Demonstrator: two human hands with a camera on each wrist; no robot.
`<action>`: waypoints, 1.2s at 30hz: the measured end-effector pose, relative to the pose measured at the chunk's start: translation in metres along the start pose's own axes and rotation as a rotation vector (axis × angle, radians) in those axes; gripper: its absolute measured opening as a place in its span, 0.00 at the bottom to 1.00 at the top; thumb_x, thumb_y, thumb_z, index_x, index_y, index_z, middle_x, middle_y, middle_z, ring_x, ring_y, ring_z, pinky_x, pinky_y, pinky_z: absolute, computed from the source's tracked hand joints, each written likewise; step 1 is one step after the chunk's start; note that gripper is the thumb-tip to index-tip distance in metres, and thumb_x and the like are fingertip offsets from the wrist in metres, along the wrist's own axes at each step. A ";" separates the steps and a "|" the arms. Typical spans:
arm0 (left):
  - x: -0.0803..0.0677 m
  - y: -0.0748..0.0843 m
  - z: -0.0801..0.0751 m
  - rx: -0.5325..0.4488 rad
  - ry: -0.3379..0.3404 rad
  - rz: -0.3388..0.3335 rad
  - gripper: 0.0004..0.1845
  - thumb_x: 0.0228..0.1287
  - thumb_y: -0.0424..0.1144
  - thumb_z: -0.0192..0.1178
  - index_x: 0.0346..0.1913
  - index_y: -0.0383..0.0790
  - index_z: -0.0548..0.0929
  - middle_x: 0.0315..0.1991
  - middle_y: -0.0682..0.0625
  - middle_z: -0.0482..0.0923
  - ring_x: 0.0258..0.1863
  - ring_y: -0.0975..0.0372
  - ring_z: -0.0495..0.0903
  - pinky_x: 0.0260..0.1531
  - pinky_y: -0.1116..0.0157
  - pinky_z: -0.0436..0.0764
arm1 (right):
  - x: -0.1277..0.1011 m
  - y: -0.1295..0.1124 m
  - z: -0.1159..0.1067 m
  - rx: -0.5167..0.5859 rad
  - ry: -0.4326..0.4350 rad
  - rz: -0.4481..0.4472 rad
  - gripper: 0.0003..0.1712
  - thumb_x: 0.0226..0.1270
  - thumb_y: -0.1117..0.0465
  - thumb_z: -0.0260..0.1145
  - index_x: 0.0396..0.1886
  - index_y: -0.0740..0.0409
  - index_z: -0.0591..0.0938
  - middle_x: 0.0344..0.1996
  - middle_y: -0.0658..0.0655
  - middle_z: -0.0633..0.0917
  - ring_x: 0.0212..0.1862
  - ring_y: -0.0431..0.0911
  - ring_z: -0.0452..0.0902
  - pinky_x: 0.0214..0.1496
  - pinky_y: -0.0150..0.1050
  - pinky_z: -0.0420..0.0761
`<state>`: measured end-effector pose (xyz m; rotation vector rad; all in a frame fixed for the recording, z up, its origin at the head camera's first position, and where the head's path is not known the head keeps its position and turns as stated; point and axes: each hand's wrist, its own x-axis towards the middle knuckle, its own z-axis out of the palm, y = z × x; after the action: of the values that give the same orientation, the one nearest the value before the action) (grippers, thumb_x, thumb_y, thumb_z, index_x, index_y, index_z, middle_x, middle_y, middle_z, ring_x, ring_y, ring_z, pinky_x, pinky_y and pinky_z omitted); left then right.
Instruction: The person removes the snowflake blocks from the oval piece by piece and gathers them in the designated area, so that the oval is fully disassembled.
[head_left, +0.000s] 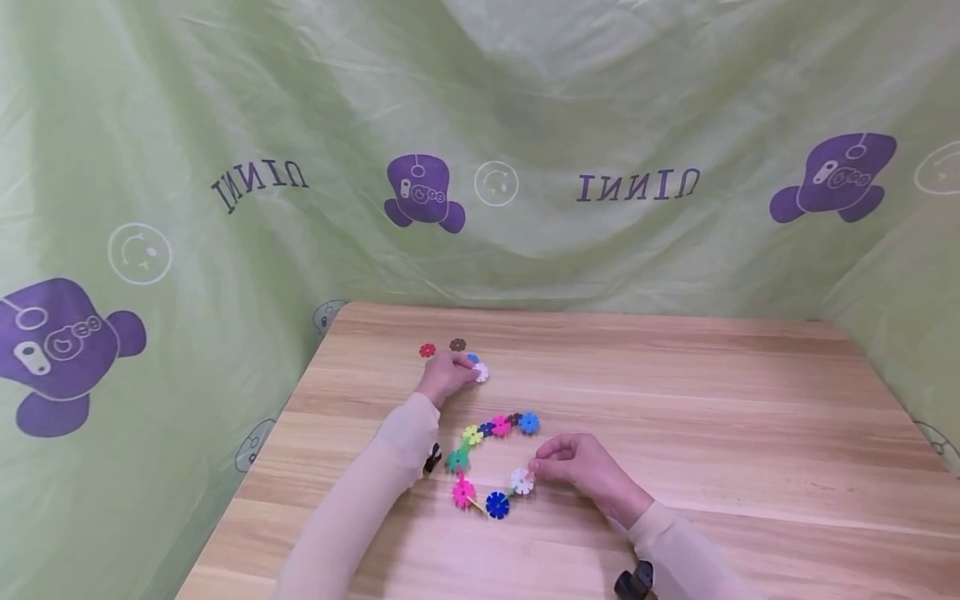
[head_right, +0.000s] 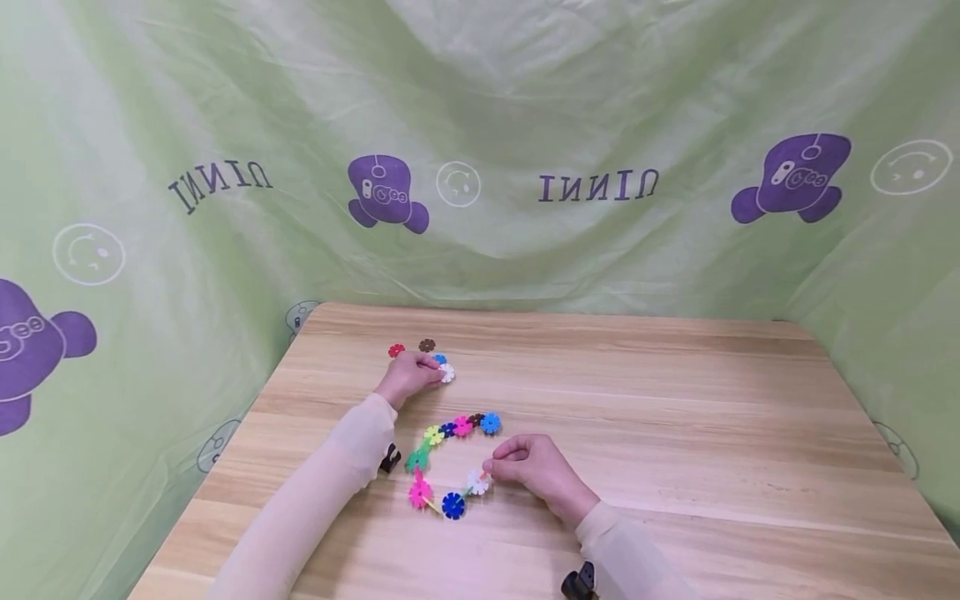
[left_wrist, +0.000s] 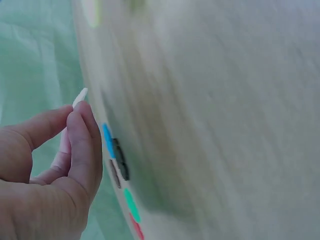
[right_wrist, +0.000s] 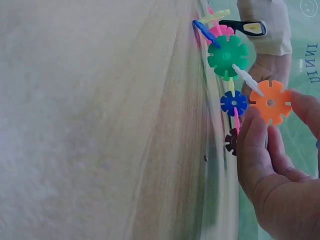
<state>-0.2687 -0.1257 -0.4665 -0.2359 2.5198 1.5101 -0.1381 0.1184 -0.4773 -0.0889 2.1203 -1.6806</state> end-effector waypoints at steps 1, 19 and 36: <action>0.001 -0.001 0.000 0.005 0.004 -0.005 0.09 0.53 0.32 0.67 0.38 0.34 0.82 0.37 0.42 0.81 0.32 0.59 0.82 0.34 0.68 0.83 | 0.000 0.000 0.000 -0.002 -0.002 -0.001 0.23 0.47 0.54 0.75 0.38 0.64 0.79 0.30 0.55 0.84 0.33 0.45 0.79 0.39 0.37 0.80; 0.002 -0.005 -0.005 0.133 0.057 -0.013 0.10 0.50 0.34 0.67 0.38 0.39 0.83 0.40 0.46 0.82 0.40 0.57 0.79 0.44 0.62 0.80 | -0.001 -0.002 -0.001 -0.004 -0.007 0.000 0.23 0.46 0.53 0.75 0.37 0.64 0.80 0.30 0.55 0.83 0.34 0.45 0.79 0.40 0.38 0.80; -0.074 0.021 0.020 0.177 -0.342 0.189 0.15 0.56 0.45 0.66 0.46 0.46 0.82 0.39 0.54 0.83 0.40 0.62 0.80 0.47 0.61 0.79 | -0.003 -0.007 -0.001 0.013 -0.018 -0.013 0.21 0.50 0.56 0.74 0.39 0.65 0.80 0.31 0.55 0.85 0.35 0.46 0.81 0.42 0.40 0.81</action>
<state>-0.2006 -0.0954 -0.4392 0.2713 2.4259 1.2485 -0.1370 0.1189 -0.4699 -0.1137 2.0996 -1.6952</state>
